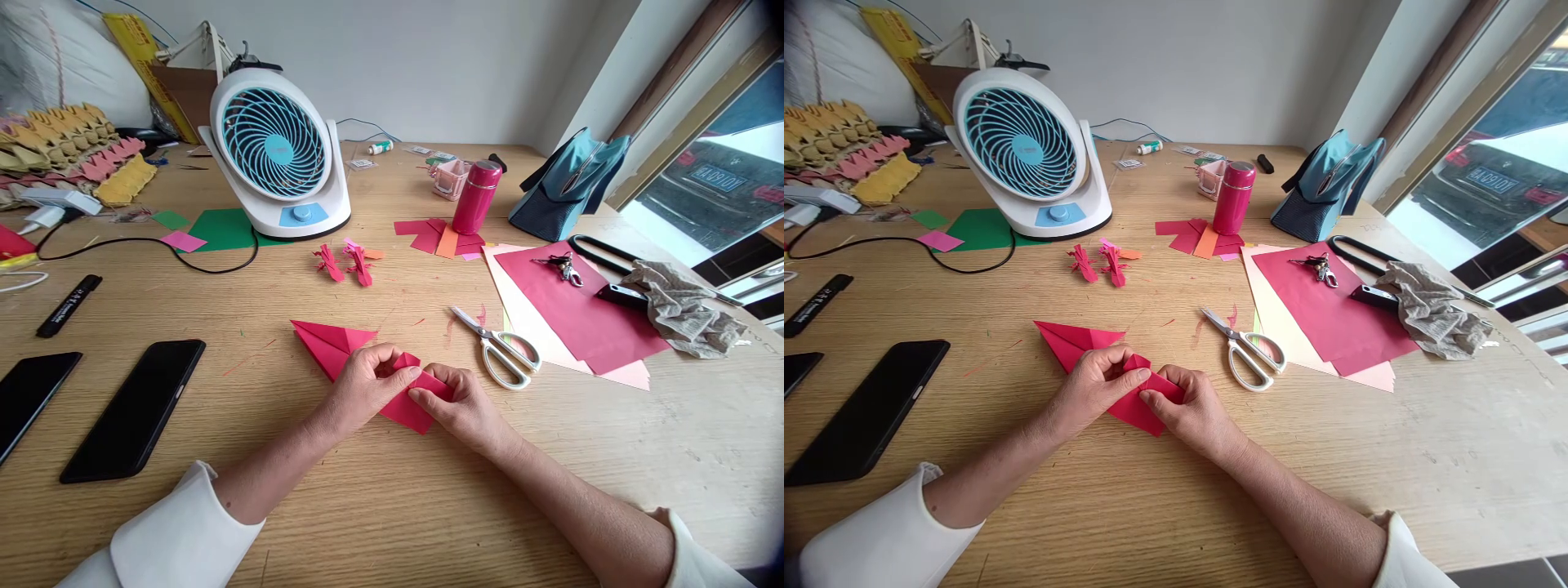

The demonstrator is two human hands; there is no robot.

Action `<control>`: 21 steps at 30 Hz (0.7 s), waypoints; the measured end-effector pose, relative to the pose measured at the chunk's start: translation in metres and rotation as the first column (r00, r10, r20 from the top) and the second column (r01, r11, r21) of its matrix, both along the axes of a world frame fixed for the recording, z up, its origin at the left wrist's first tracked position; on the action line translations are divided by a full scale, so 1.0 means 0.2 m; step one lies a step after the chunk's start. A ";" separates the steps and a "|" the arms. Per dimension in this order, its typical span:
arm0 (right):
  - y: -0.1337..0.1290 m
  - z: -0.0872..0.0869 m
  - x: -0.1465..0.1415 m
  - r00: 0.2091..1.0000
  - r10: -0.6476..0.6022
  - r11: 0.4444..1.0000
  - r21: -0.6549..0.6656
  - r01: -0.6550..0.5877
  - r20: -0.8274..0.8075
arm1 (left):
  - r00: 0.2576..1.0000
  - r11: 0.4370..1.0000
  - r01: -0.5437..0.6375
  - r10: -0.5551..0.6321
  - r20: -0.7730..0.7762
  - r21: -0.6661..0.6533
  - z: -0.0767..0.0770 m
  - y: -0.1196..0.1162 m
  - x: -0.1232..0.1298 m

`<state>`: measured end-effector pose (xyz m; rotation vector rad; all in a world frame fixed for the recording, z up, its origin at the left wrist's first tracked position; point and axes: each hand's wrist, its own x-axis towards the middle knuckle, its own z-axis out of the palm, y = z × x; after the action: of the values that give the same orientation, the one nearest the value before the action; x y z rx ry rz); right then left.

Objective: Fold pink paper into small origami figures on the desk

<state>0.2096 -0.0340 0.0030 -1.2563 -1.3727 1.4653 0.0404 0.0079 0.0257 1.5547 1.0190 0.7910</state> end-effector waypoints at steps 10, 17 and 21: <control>0.00 0.01 0.00 0.999 0.035 0.999 -0.019 -0.035 0.002 | 0.993 0.996 -0.035 0.044 0.109 -0.077 -0.01 0.00 0.00; 0.01 0.00 0.00 0.998 -0.020 0.999 -0.032 0.018 -0.055 | 0.974 0.976 0.073 -0.026 0.227 -0.203 -0.01 0.00 0.00; 0.01 0.00 0.00 0.995 -0.048 0.998 -0.041 0.044 -0.091 | 0.976 0.983 0.037 0.003 0.220 -0.177 -0.02 0.00 -0.01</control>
<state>0.2100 -0.0320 0.0036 -1.2211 -1.2521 1.5055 0.0389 0.0082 0.0220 1.2890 0.8883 0.8156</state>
